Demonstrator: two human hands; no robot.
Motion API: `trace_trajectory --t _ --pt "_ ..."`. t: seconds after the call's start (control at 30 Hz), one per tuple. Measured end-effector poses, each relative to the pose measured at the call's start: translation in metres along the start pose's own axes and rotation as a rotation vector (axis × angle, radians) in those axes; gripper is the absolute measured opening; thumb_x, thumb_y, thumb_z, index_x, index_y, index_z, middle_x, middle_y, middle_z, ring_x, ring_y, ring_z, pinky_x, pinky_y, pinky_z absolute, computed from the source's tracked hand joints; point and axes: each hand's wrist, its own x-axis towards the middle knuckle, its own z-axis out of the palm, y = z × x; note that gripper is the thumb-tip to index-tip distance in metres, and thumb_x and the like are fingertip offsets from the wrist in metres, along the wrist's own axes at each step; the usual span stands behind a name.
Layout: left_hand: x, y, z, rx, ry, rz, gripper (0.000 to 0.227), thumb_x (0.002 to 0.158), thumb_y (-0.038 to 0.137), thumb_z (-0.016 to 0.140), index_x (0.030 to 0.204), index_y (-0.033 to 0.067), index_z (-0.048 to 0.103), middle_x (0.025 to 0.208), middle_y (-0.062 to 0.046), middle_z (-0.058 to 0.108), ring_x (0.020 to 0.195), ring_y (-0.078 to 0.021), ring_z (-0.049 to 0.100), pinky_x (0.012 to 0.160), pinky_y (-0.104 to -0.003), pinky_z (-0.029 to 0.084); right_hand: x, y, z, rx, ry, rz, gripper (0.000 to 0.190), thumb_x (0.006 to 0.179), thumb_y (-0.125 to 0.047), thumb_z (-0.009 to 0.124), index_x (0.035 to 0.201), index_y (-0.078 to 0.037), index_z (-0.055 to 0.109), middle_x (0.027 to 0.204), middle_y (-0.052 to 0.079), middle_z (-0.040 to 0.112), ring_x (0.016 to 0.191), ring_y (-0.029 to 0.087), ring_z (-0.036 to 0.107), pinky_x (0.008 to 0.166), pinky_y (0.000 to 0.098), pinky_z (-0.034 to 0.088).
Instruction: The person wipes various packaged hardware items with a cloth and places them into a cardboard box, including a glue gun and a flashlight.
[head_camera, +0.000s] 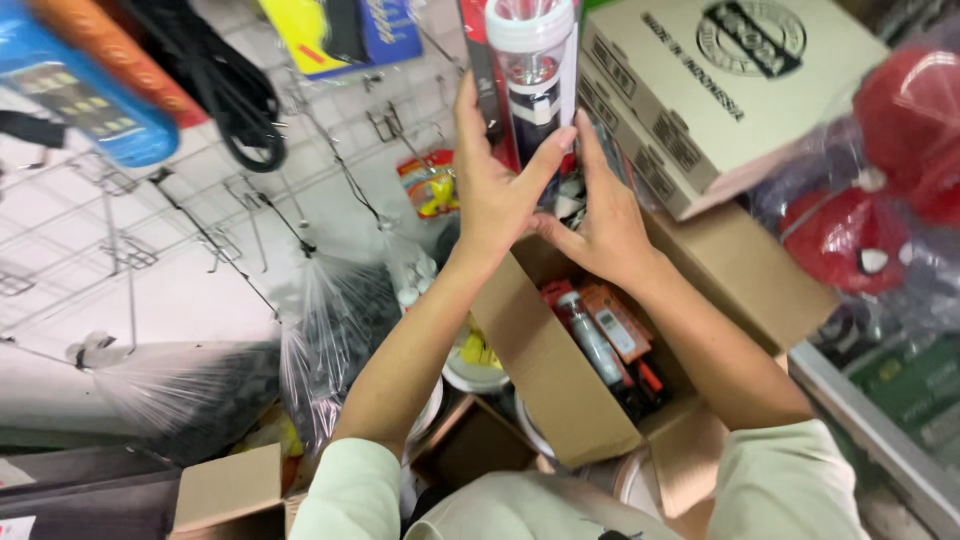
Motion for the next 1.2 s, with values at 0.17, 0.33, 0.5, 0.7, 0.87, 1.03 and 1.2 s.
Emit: trace_trajectory --t 0.17,0.33,0.5,0.7,0.87,1.03,1.2 --pt "0.038 0.008 -0.008 0.219 -0.044 0.027 0.094 0.093 0.024 0.081 0.162 -0.0034 0.022 0.149 -0.022 0.057 0.135 -0.0297 0.063 0.118 -0.04 0.051 0.043 0.007 0.018 0.166 0.127 -0.022 0.101 0.088 -0.008 0.077 0.165 0.002 0.013 0.167 0.029 0.032 0.153 0.041 0.043 0.125 0.0426 0.038" --pt "0.065 -0.003 -0.016 0.525 -0.101 0.236 0.111 0.092 0.021 0.082 0.165 -0.0009 0.002 0.159 -0.029 0.034 0.149 -0.0418 0.039 0.124 -0.046 0.036 0.078 0.023 0.029 0.31 0.178 -0.057 0.094 0.091 0.006 0.062 0.169 -0.001 0.01 0.175 0.025 0.022 0.165 0.034 0.023 0.135 0.0416 0.021" --pt "0.07 -0.011 -0.02 0.556 -0.096 0.267 0.111 0.091 0.018 0.081 0.166 0.0025 0.001 0.158 -0.027 0.035 0.149 -0.0425 0.037 0.124 -0.047 0.036 0.103 0.029 0.035 0.429 0.19 -0.064 0.091 0.092 0.007 0.062 0.168 -0.002 0.011 0.172 0.023 0.025 0.162 0.031 0.026 0.132 0.0398 0.022" --pt "0.082 -0.019 -0.023 0.582 -0.069 0.282 0.107 0.089 0.013 0.08 0.166 0.0035 0.006 0.158 -0.026 0.033 0.148 -0.0405 0.037 0.123 -0.046 0.037 0.119 0.028 0.039 0.538 0.163 0.012 0.089 0.093 0.004 0.062 0.167 -0.006 0.014 0.164 0.02 0.042 0.15 0.026 0.044 0.125 0.037 0.035" --pt "0.084 -0.022 -0.023 0.572 -0.072 0.272 0.104 0.088 0.011 0.079 0.165 0.0032 0.01 0.158 -0.026 0.03 0.148 -0.0403 0.037 0.122 -0.044 0.038 0.124 0.034 0.043 0.569 0.155 -0.001 0.09 0.093 0.005 0.067 0.166 -0.005 0.015 0.166 0.021 0.036 0.153 0.028 0.038 0.125 0.0382 0.031" --pt "0.081 -0.029 -0.024 0.559 -0.071 0.284 0.102 0.091 0.013 0.079 0.166 0.0029 0.011 0.159 -0.025 0.03 0.151 -0.0403 0.035 0.125 -0.045 0.037 0.124 0.045 0.047 0.568 0.143 -0.041 0.09 0.092 0.007 0.065 0.166 -0.005 0.017 0.17 0.022 0.03 0.157 0.028 0.031 0.127 0.0388 0.029" --pt "0.084 -0.042 -0.028 0.582 -0.062 0.263 0.1 0.092 0.015 0.079 0.166 0.0026 0.011 0.161 -0.027 0.027 0.154 -0.0414 0.032 0.126 -0.046 0.035 0.129 0.055 0.05 0.599 0.118 0.015 0.086 0.095 0.005 0.067 0.166 -0.005 0.021 0.168 0.021 0.036 0.155 0.027 0.036 0.124 0.038 0.035"
